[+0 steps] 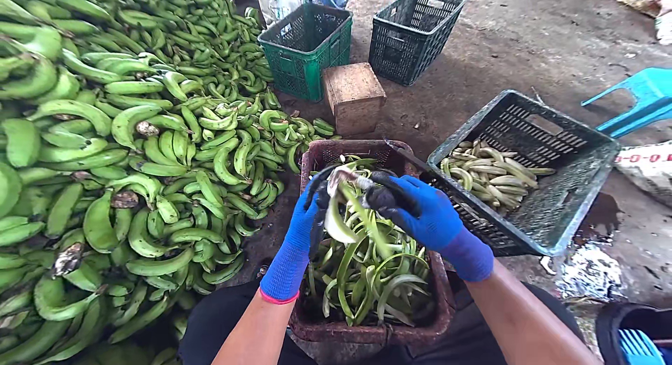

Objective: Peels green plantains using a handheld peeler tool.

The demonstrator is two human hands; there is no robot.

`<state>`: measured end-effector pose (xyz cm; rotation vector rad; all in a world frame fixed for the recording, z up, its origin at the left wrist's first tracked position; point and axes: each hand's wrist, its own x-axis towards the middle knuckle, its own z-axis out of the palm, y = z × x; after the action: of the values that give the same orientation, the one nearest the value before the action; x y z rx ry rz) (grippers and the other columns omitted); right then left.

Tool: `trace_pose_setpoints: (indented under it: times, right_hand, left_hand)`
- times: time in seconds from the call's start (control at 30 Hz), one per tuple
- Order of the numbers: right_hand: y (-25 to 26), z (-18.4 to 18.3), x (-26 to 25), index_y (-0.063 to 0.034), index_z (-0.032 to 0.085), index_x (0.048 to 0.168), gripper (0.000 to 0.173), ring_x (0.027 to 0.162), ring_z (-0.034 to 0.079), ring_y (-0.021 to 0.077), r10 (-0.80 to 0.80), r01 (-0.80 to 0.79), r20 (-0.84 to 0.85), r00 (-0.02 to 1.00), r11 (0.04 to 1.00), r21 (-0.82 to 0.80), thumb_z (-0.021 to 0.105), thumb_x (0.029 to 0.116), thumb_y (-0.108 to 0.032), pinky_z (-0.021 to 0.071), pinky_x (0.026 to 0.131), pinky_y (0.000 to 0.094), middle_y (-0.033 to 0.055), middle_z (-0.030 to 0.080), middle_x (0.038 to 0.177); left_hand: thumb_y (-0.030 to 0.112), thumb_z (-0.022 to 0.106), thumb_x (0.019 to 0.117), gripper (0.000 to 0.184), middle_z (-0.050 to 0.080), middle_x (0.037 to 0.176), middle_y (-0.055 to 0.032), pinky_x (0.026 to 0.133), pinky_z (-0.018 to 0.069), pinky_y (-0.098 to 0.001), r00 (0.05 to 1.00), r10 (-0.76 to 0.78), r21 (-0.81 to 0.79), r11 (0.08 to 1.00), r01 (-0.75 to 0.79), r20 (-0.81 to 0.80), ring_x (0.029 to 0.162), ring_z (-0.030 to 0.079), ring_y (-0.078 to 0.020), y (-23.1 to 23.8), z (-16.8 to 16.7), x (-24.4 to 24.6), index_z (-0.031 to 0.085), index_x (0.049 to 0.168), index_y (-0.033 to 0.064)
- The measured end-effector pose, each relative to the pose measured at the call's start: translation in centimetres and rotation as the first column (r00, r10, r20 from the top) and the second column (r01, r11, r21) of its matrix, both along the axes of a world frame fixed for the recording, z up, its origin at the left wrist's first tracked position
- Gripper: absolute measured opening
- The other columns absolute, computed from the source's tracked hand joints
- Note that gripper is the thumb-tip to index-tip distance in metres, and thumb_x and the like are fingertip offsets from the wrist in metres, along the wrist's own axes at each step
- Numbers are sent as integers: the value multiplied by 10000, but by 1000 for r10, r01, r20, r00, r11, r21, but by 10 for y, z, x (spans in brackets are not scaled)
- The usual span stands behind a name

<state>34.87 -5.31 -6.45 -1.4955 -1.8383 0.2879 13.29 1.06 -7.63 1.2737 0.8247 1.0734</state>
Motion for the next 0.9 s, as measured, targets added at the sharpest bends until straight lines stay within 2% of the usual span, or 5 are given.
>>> trace_pose_setpoints:
  times: [0.17,0.4,0.67,0.77,0.9]
  right_hand:
    - [6,-12,-13,-116,712,1303,492,889,693,402,-171,129,244,955,976,177,684,873,-353,546,709,559,202,709,1018]
    - [18,12,-3,-220,558,1482,438,1196,637,348,-144,152,51,988,884,-443,535,1065,-351,486,991,613,154,652,1332]
    - [24,-2,28,-144,532,1490,468,1181,648,291,-232,177,-154,961,936,-303,555,1049,-298,501,1006,551,153,651,1339]
    - [15,-7,2,-173,517,1493,759,1073,669,259,-112,43,-220,969,954,-296,828,813,-300,564,916,515,137,654,1270]
    - [0,-9,-1,-219,618,1429,667,932,684,304,176,-161,83,981,974,-157,778,814,-422,566,755,536,144,687,1112]
  left_hand:
    - [134,292,1079,367,662,1116,43,920,512,-170,989,115,-35,993,-112,95,1014,619,36,-12,-8,6,518,1336,4]
    - [165,327,1084,452,572,1370,-145,1035,435,-179,968,140,255,963,-84,-210,1195,546,15,-6,-8,7,446,1451,-70]
    - [251,288,1083,487,539,1454,-27,1034,462,-228,980,86,102,992,-68,-181,1229,555,-22,8,-1,-10,397,1536,108]
    - [303,330,1105,443,629,1313,-21,932,528,-257,987,128,-81,987,-136,-99,1091,628,-55,16,-10,-10,460,1509,174]
    - [311,340,1108,378,676,1002,-1,750,560,-230,985,158,-204,969,-142,63,846,649,-39,19,-14,-14,583,1320,114]
